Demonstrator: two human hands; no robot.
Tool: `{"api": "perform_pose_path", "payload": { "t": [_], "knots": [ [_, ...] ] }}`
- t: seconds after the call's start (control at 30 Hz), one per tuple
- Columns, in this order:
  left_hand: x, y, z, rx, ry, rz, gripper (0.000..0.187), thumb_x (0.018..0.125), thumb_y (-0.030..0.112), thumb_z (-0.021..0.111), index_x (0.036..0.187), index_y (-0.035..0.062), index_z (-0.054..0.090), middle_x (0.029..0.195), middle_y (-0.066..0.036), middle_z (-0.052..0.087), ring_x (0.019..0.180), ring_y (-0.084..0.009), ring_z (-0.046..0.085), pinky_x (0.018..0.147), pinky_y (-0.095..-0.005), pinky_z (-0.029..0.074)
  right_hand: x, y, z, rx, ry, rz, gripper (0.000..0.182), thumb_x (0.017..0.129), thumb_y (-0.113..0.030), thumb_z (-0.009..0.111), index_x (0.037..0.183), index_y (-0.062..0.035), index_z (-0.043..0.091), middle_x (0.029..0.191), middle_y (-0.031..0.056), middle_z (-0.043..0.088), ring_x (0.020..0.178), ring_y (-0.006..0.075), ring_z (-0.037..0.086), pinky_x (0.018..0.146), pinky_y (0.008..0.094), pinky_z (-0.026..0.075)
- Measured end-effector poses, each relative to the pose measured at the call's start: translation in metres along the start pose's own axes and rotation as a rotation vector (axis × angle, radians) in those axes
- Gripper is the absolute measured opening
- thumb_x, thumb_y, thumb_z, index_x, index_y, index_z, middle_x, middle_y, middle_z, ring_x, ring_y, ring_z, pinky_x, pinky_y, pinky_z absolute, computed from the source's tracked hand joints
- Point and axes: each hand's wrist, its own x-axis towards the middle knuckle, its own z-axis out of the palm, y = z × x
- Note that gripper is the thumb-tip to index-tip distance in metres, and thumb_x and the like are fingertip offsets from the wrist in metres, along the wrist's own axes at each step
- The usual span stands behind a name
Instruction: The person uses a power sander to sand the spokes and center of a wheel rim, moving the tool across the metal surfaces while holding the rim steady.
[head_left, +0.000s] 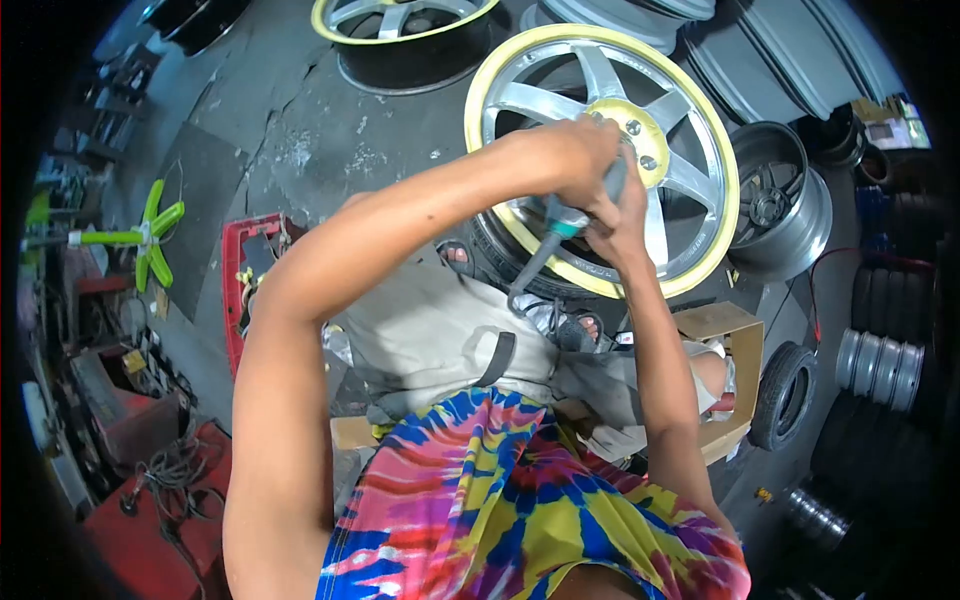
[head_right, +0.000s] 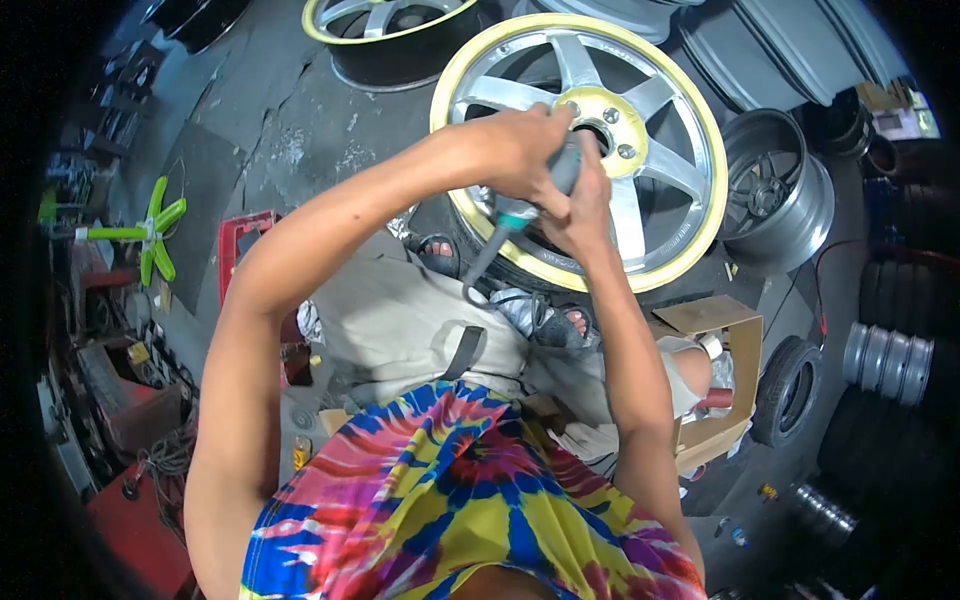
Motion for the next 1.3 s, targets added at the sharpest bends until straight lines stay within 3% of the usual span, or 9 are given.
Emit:
{"api": "perform_pose_path", "payload": {
  "t": [0.1,0.4,0.47,0.6,0.73,0.87,0.93,1.1,1.3],
  "knots": [
    [0.009,-0.002,0.000,0.021,-0.001,0.003,0.107,0.060,0.053,0.086,0.131,-0.0157,0.045,0.125,-0.039,0.057,0.115,-0.0493,0.063,0.099,-0.0465,0.053,0.005,0.032,-0.004,-0.366,0.009,-0.374,0.088,0.058,-0.004,0.078,0.139,0.0097,0.044,0.129,0.0316,0.058,0.122,0.0471,0.059,0.103,0.0470,0.047],
    [0.103,0.019,-0.016,-0.056,-0.138,0.033,0.104,0.061,0.051,0.090,0.128,-0.0132,0.042,0.111,-0.032,0.067,0.082,-0.0389,0.074,0.059,-0.0417,0.064,0.032,0.063,-0.037,-0.179,0.258,0.077,0.098,0.058,-0.006,0.081,0.145,0.0095,0.038,0.122,0.0307,0.064,0.114,0.0465,0.064,0.101,0.0437,0.049],
    [0.094,0.017,-0.011,0.003,-0.147,0.075,0.108,0.061,0.054,0.089,0.131,-0.0123,0.042,0.119,-0.033,0.064,0.090,-0.0390,0.073,0.061,-0.0413,0.064,0.019,0.057,-0.031,-0.215,0.319,0.042,0.098,0.058,-0.006,0.082,0.144,0.0094,0.039,0.120,0.0306,0.064,0.112,0.0467,0.065,0.100,0.0438,0.050],
    [0.029,0.025,0.005,0.092,-0.044,-0.021,0.114,0.058,0.058,0.088,0.137,-0.0110,0.042,0.133,-0.035,0.056,0.118,-0.0475,0.063,0.101,-0.0500,0.052,-0.012,0.023,-0.019,-0.185,0.163,-0.160,0.094,0.056,-0.006,0.082,0.140,0.0087,0.041,0.119,0.0313,0.061,0.115,0.0501,0.061,0.098,0.0477,0.049],
    [0.028,0.020,0.011,0.108,-0.032,-0.042,0.113,0.059,0.057,0.088,0.136,-0.0120,0.042,0.133,-0.036,0.055,0.117,-0.0477,0.063,0.100,-0.0507,0.052,-0.013,0.028,-0.025,-0.270,0.153,-0.308,0.094,0.053,-0.006,0.080,0.138,0.0101,0.042,0.125,0.0314,0.059,0.119,0.0504,0.058,0.099,0.0474,0.048],
    [0.074,0.021,-0.005,0.016,-0.073,0.076,0.106,0.063,0.057,0.087,0.131,-0.0111,0.044,0.129,-0.032,0.057,0.109,-0.0439,0.067,0.078,-0.0447,0.062,0.008,0.034,-0.038,-0.249,0.252,-0.022,0.087,0.055,-0.003,0.077,0.135,0.0081,0.045,0.116,0.0280,0.063,0.110,0.0486,0.062,0.092,0.0470,0.050],
    [0.088,0.021,-0.004,0.026,-0.080,0.116,0.105,0.062,0.055,0.088,0.132,-0.0094,0.044,0.127,-0.030,0.058,0.107,-0.0417,0.068,0.069,-0.0410,0.063,0.008,0.028,-0.038,-0.324,0.328,-0.137,0.082,0.057,-0.002,0.078,0.132,0.0055,0.047,0.110,0.0263,0.063,0.106,0.0486,0.063,0.087,0.0474,0.051],
    [0.049,0.024,0.012,0.078,-0.005,0.099,0.118,0.058,0.058,0.088,0.141,-0.0104,0.039,0.129,-0.038,0.055,0.116,-0.0511,0.061,0.101,-0.0467,0.052,-0.008,0.023,-0.033,-0.310,0.243,-0.164,0.076,0.059,-0.004,0.082,0.125,0.0081,0.047,0.107,0.0276,0.060,0.103,0.0504,0.061,0.086,0.0499,0.050],
    [0.006,-0.004,0.002,0.034,0.008,0.036,0.110,0.059,0.052,0.087,0.134,-0.0128,0.041,0.124,-0.035,0.056,0.117,-0.0491,0.060,0.098,-0.0458,0.052,-0.002,-0.006,0.001,-0.213,0.141,-0.231,0.076,0.058,-0.007,0.085,0.124,0.0028,0.049,0.106,0.0228,0.057,0.101,0.0497,0.060,0.083,0.0494,0.052]
  ]
}}
